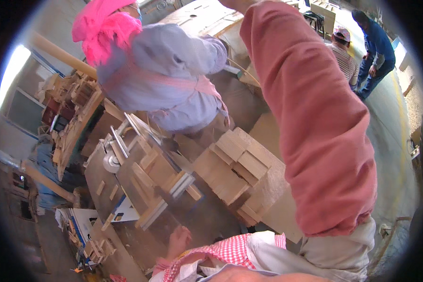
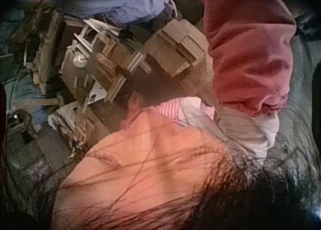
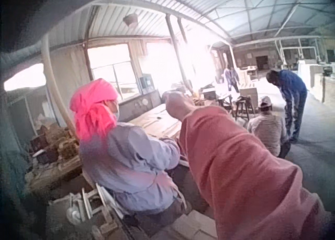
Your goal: The person assembles small wooden slats into a slatted block by hand, repeatedly picking up pieces, aligning them, and stacking them on a workbench. The person also handles a thin wooden dowel and a rubber band, inserting the dowel into the block and securing it with the band.
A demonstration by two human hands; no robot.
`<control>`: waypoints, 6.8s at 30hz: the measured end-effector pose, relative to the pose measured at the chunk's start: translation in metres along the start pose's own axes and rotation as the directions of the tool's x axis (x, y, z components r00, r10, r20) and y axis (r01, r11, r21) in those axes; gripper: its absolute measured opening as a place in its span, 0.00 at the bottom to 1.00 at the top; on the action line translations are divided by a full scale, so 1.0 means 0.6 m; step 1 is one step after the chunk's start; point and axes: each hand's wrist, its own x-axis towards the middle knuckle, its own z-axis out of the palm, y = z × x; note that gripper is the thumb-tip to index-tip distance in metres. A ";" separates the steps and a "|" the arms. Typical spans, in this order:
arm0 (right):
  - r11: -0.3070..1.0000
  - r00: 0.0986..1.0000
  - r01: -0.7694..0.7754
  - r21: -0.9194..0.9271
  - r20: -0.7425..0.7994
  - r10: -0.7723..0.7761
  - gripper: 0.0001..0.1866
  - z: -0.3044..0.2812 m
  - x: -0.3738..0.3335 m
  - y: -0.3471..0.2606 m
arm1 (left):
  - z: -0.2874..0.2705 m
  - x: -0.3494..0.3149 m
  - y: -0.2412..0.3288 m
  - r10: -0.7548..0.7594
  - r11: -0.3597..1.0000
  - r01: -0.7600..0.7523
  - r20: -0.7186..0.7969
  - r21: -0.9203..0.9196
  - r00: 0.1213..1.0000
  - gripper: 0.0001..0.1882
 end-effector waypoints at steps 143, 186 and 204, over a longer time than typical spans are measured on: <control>0.237 0.389 -0.831 0.504 0.830 -0.399 0.12 0.439 -0.741 -1.069 | -0.661 0.168 -0.078 0.446 0.509 -0.391 -0.154 -0.767 0.882 0.18; 0.194 0.438 -0.779 0.596 0.740 -0.511 0.19 0.388 -0.744 -1.030 | -0.604 0.112 -0.041 0.462 0.618 -0.397 -0.096 -0.678 0.882 0.29; 0.827 0.509 0.315 0.466 0.652 -0.562 0.23 0.795 -0.637 -1.155 | -0.769 0.136 -0.194 0.069 0.387 -0.376 -0.379 -0.842 0.923 0.17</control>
